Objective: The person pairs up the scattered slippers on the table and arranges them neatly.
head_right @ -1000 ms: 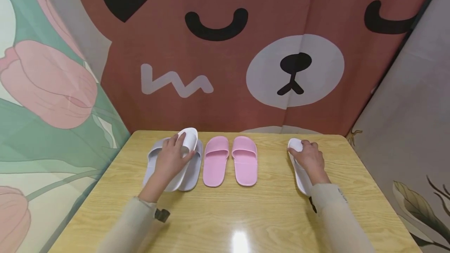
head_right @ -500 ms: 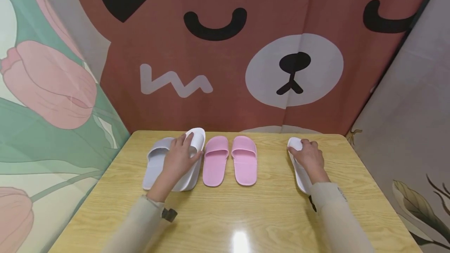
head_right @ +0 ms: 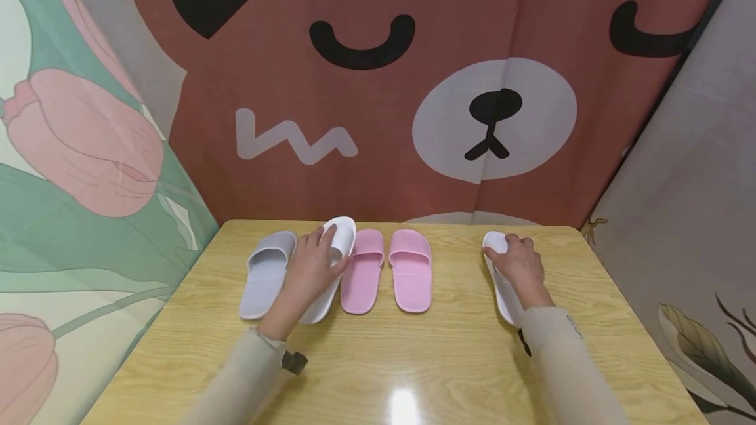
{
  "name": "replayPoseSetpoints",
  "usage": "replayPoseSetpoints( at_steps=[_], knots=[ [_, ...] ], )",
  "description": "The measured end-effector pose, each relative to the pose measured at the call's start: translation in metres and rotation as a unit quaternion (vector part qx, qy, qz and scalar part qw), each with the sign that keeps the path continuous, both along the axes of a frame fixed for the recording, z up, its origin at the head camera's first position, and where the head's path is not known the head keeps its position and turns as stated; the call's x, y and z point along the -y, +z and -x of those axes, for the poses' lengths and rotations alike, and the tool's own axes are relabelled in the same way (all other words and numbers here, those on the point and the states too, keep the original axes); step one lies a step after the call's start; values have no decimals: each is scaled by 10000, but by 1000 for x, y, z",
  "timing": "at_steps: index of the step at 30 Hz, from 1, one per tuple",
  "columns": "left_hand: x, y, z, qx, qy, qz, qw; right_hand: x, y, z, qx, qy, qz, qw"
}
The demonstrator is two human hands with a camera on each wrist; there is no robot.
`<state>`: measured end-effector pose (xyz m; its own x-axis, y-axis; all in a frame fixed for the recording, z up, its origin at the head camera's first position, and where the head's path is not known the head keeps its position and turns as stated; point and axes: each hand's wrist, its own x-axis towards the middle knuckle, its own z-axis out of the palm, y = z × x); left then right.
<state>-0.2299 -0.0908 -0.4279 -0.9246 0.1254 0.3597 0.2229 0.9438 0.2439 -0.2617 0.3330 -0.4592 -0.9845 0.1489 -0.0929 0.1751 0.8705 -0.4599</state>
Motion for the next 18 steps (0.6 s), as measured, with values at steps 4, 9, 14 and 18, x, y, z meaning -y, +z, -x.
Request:
replayPoseSetpoints(
  at_steps=[4,9,14,18],
  knots=[
    [-4,0,0,53,16,57,10000,0,-1,0,-20,22,-3,10000],
    [-7,0,0,17,-18,46,10000,1,-1,0,-30,19,-11,10000],
    [-9,-1,0,-61,-78,30,9999,1,0,-2,2,23,26,10000],
    [-12,-2,0,-94,-121,27,9999,1,-1,-2,-28,52,14,10000]
  ],
)
